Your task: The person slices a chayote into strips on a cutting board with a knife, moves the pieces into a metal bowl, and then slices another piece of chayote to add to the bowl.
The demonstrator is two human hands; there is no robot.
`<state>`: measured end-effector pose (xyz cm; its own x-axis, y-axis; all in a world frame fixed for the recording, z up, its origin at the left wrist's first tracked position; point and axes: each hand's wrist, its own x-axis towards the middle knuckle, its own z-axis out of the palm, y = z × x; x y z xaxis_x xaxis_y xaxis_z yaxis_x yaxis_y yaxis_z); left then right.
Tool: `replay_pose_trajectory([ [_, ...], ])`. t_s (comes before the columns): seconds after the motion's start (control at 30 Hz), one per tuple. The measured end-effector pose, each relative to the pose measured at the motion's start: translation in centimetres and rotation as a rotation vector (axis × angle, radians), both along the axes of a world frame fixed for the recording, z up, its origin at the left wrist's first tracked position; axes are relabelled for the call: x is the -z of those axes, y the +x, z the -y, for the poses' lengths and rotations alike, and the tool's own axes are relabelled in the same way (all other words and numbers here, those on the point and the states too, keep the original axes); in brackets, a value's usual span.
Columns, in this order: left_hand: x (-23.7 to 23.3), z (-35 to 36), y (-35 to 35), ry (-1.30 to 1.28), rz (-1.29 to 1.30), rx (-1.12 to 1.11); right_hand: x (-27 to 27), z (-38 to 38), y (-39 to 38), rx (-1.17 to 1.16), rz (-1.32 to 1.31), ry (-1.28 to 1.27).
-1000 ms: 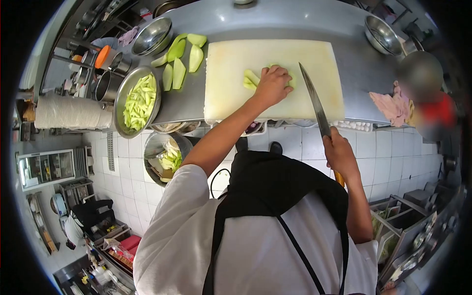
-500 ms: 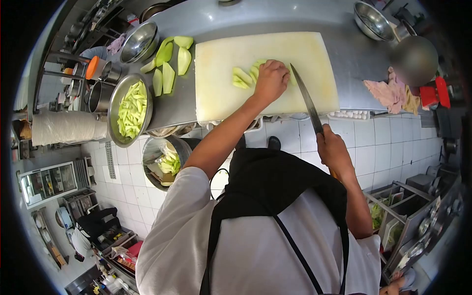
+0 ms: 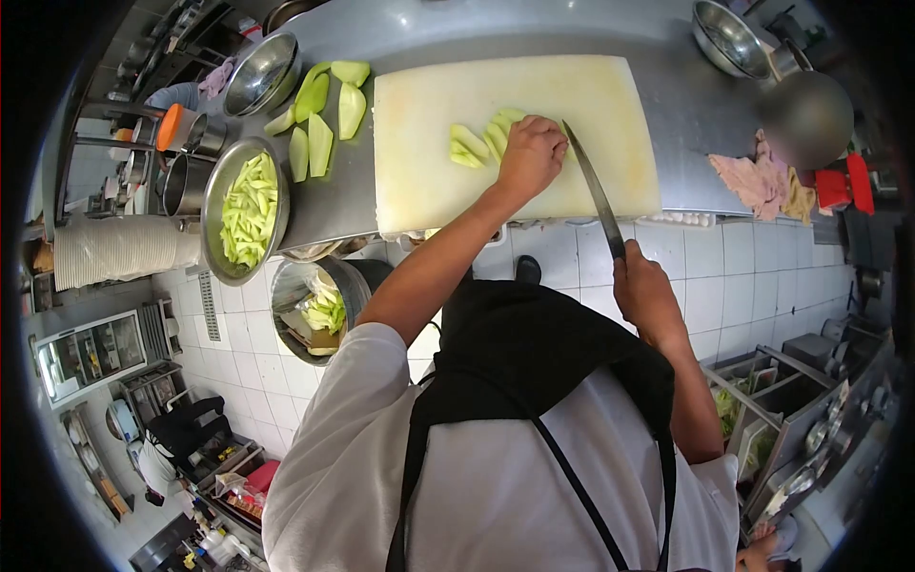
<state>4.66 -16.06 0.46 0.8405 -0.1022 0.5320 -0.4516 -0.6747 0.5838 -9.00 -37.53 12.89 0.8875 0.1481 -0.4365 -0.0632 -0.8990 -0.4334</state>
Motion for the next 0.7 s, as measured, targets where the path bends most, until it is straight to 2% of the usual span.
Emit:
replay_pose_trajectory([
  [0.23,-0.2,0.1,-0.1,0.013,0.003,-0.019,2.3,-1.0,2.5,-0.025,-0.029,-0.12],
  [0.33,-0.6,-0.4,0.0,0.043,-0.035,0.025,2.3,-0.6,5.0,-0.03,0.018,0.005],
  [0.37,-0.6,-0.9,0.3,0.024,-0.009,0.013,2.0,-0.6,5.1,0.044,0.047,0.038],
  [0.43,-0.9,-2.0,-0.1,-0.011,0.02,-0.005,0.0,-0.6,4.5,-0.001,0.133,0.005],
  [0.53,-1.7,-5.7,0.8,0.035,-0.022,-0.196,-0.3,-0.2,2.6,-0.047,0.098,0.005],
  [0.63,-2.8,-8.4,1.9,0.152,-0.303,-0.235,0.3,0.1,1.1,-0.07,-0.015,0.045],
  [0.7,-2.7,-8.6,2.7,0.198,-0.423,-0.171,1.1,0.3,0.9,-0.043,-0.034,0.039],
])
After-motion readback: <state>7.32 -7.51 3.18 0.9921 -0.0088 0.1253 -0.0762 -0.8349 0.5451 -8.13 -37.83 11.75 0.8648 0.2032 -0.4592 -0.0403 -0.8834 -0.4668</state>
